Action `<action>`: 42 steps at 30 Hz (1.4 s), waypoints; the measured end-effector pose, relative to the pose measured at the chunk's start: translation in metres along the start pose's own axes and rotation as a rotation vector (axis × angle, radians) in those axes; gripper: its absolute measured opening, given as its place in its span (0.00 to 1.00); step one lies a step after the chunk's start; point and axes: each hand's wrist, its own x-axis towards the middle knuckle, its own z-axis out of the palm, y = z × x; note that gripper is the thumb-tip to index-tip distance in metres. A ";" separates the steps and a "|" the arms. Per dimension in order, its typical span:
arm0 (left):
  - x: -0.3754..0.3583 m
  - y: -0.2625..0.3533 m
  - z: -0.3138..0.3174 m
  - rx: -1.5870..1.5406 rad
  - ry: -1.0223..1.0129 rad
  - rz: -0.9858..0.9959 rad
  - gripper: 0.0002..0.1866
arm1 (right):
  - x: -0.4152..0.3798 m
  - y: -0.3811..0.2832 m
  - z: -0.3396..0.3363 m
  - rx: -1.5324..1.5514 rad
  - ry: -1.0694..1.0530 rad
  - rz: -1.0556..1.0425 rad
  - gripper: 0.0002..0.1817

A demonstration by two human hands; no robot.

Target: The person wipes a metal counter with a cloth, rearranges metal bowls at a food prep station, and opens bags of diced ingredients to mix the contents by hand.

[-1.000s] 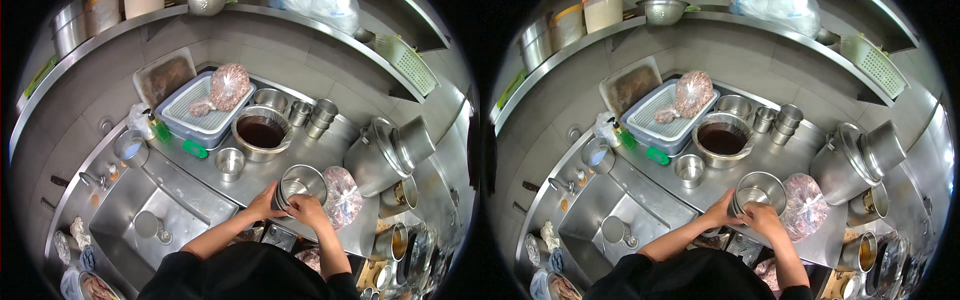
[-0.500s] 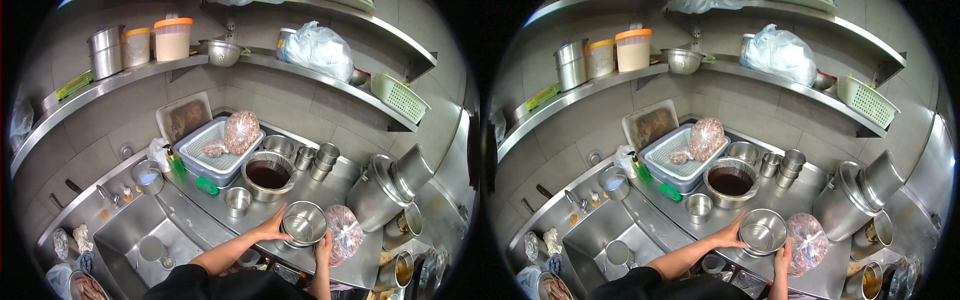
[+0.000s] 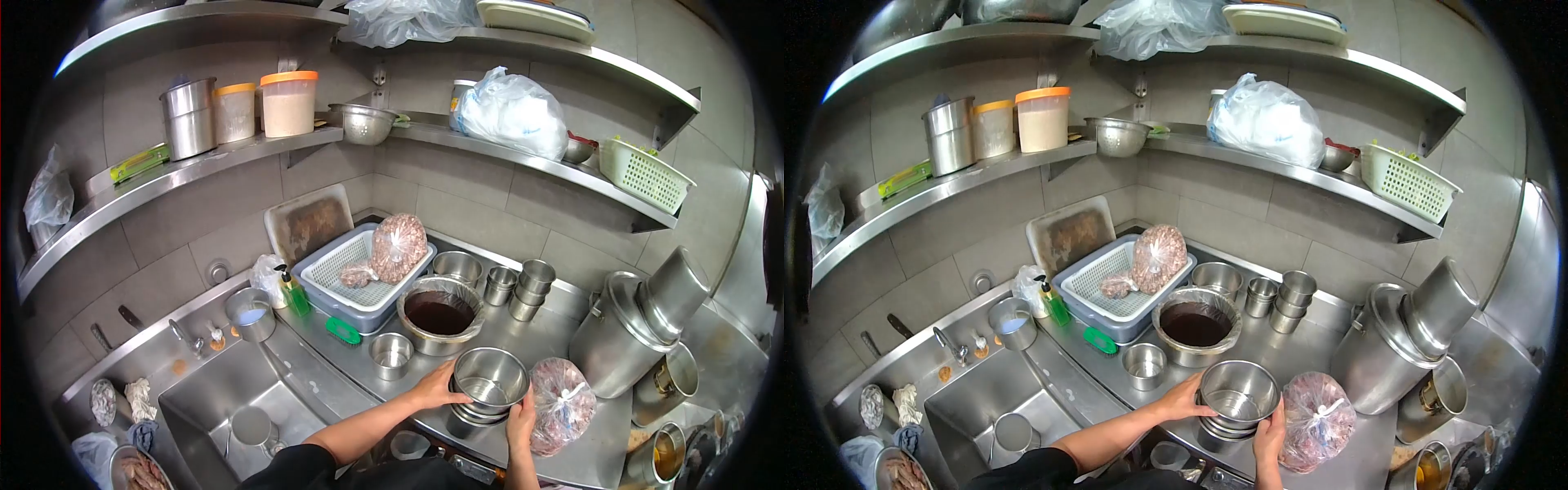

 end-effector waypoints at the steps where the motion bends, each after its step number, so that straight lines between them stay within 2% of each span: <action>1: 0.003 0.001 -0.001 0.005 -0.001 0.002 0.63 | 0.003 0.002 0.000 -0.056 0.040 -0.034 0.36; 4: 0.013 0.018 -0.011 -0.009 -0.065 -0.055 0.63 | 0.013 0.002 -0.007 -0.166 0.068 -0.091 0.37; 6: 0.020 0.043 -0.019 0.049 -0.144 -0.199 0.66 | 0.023 -0.001 -0.014 -0.225 0.058 -0.115 0.37; 7: 0.024 0.031 -0.009 0.083 -0.042 -0.080 0.67 | 0.030 -0.004 -0.016 -0.215 0.082 -0.103 0.37; 8: 0.026 0.031 -0.006 0.083 -0.041 -0.083 0.67 | 0.036 -0.008 -0.018 -0.206 0.104 -0.091 0.37; 10: 0.031 0.045 -0.013 0.036 0.152 0.081 0.69 | 0.046 -0.026 -0.019 -0.214 0.111 -0.090 0.36; 11: 0.031 0.052 -0.016 0.013 0.278 0.160 0.61 | 0.049 -0.040 -0.017 -0.114 0.116 -0.095 0.36; 12: 0.028 0.054 -0.025 0.014 0.291 0.149 0.61 | 0.052 -0.054 -0.014 -0.014 0.116 -0.101 0.36; 14: 0.010 0.053 -0.049 0.034 0.177 0.094 0.46 | 0.052 -0.070 -0.003 0.034 0.088 -0.060 0.33; 15: -0.006 0.054 -0.056 0.057 0.315 0.118 0.31 | 0.051 -0.072 0.004 0.044 0.035 -0.143 0.31; 17: -0.049 0.041 -0.075 -0.007 0.386 0.085 0.26 | 0.044 -0.105 0.017 0.075 -0.119 -0.310 0.28; 19: -0.106 -0.005 -0.074 -0.329 0.544 -0.081 0.21 | 0.039 -0.137 0.033 0.097 -0.281 -0.422 0.26; 20: -0.139 -0.002 -0.082 -0.402 0.612 -0.188 0.17 | 0.036 -0.150 0.040 0.096 -0.359 -0.447 0.25; 21: -0.170 0.005 -0.088 -0.525 0.692 -0.239 0.22 | 0.035 -0.154 0.046 0.090 -0.391 -0.451 0.23; 22: -0.208 -0.027 -0.079 -0.673 0.811 -0.443 0.36 | 0.036 -0.149 0.053 0.107 -0.412 -0.462 0.23; 23: -0.220 0.011 -0.089 -0.915 0.877 -0.447 0.48 | 0.037 -0.136 0.056 0.115 -0.424 -0.394 0.23; 24: -0.243 0.001 -0.087 -1.049 0.953 -0.492 0.59 | 0.038 -0.121 0.058 0.117 -0.440 -0.324 0.22; 26: -0.294 -0.007 -0.084 -1.308 1.087 -0.588 0.66 | 0.036 -0.090 0.070 0.133 -0.437 -0.228 0.19; 28: -0.337 -0.027 -0.071 -1.404 1.191 -0.655 0.69 | 0.030 -0.073 0.074 0.270 -0.456 -0.005 0.16; 29: -0.357 -0.044 -0.061 -1.477 1.233 -0.593 0.69 | 0.025 -0.073 0.076 0.246 -0.482 -0.005 0.16; 30: -0.355 -0.035 -0.063 -1.541 1.346 -0.611 0.65 | 0.022 -0.076 0.082 0.224 -0.505 -0.001 0.15; 31: -0.354 -0.032 -0.063 -1.473 1.402 -0.690 0.66 | 0.017 -0.077 0.086 0.215 -0.534 -0.003 0.15; 32: -0.354 -0.031 -0.063 -1.487 1.396 -0.746 0.66 | 0.013 -0.077 0.090 0.210 -0.562 -0.011 0.15; 34: -0.351 -0.035 -0.067 -1.488 1.436 -0.667 0.64 | 0.005 -0.075 0.099 0.203 -0.611 -0.011 0.14; 35: -0.350 -0.038 -0.068 -1.498 1.425 -0.703 0.64 | 0.003 -0.074 0.103 0.186 -0.608 0.016 0.14; 38: -0.343 -0.049 -0.075 -1.489 1.304 -0.645 0.63 | 0.003 -0.066 0.118 0.117 -0.676 -0.019 0.16; 42: -0.316 -0.054 -0.087 -1.502 1.249 -0.661 0.63 | 0.010 -0.056 0.162 -0.010 -0.743 -0.152 0.26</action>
